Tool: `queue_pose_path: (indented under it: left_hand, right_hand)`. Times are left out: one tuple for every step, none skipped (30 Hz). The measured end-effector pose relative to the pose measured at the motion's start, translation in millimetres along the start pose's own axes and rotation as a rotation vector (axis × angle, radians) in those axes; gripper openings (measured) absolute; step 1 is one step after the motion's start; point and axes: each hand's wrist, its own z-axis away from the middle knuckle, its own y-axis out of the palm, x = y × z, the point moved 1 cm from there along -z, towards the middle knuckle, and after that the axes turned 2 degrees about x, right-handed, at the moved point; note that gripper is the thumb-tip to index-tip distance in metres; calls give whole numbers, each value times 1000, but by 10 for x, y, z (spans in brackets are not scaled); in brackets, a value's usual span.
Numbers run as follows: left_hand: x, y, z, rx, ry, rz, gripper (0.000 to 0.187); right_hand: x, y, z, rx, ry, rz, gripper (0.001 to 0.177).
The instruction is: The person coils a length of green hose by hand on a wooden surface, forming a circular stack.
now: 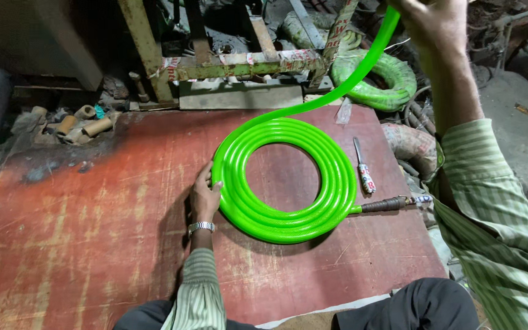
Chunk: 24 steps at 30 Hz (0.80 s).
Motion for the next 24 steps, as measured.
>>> queue_pose_path:
  left_hand:
    - [1,3,-4,11,8,39,64]
    - [-20,-13,7,9,6,38,64]
    - [-43,-28,16,14,6,16,62]
    - [-73,-38,21,19,7,-3,59]
    - [-67,-35,27,17,5,-2,59]
    - [-63,-31,29,13,-31,-29,58]
    - [-59,-26,31,9,-67,-56,56]
    - [-7,-18,10,9,-67,-55,56]
    - [43,-10,-11,-4,-23,-92,55]
    - [98,-9,-25,-17,20,-129,54]
    - [126,15,-38,-18,19,-130,54]
    - [151,35,-49,-23,57,-90,50]
    - [175,55,-59,-28,96,-49,47]
    - [225,76,-81,-30,94,-50,47]
    - [271,97,-102,-48,136,-68,46]
    - [312,125,-125,-65,178,-88,45]
    - [314,124,-122,-66,178,-89,45]
    - [314,124,-120,-66,174,-96,45]
    - [314,125,-118,-66,169,-103,45]
    - [303,122,-113,-65,169,-104,45]
    - [293,120,-108,-65,168,-109,45]
    - [280,119,-102,-65,165,-113,45]
    - [323,142,-123,-64,165,-113,45]
    - [367,162,-146,-68,170,-125,45]
  right_hand:
    - [29,59,22,45,-71,114,21]
    - [93,106,67,47,-70,112,21]
    - [157,157,111,89,-70,137,25]
    - [227,205,144,132,-71,163,29]
    - [240,250,153,134,-72,162,29]
    - [245,288,158,130,4,168,26]
    - [249,326,165,125,80,174,23]
    - [242,353,186,126,79,174,23]
    - [233,379,208,127,92,204,22]
    - [221,412,237,128,106,232,21]
    - [152,446,270,130,105,231,21]
    - [83,480,302,102,103,169,21]
    - [14,514,333,74,101,107,22]
    - [55,554,369,75,100,105,22]
    - [89,592,405,77,160,66,22]
    - [120,620,444,78,220,28,22]
    - [89,647,468,78,220,27,22]
    - [59,670,495,71,209,3,21]
    - [28,693,522,64,198,-20,20]
    - [2,704,545,63,200,-21,20]
    - [-26,715,569,66,222,16,20]
    - [-52,724,591,69,244,54,21]
    - [-74,742,628,68,245,54,21]
    - [-95,765,664,70,234,41,20]
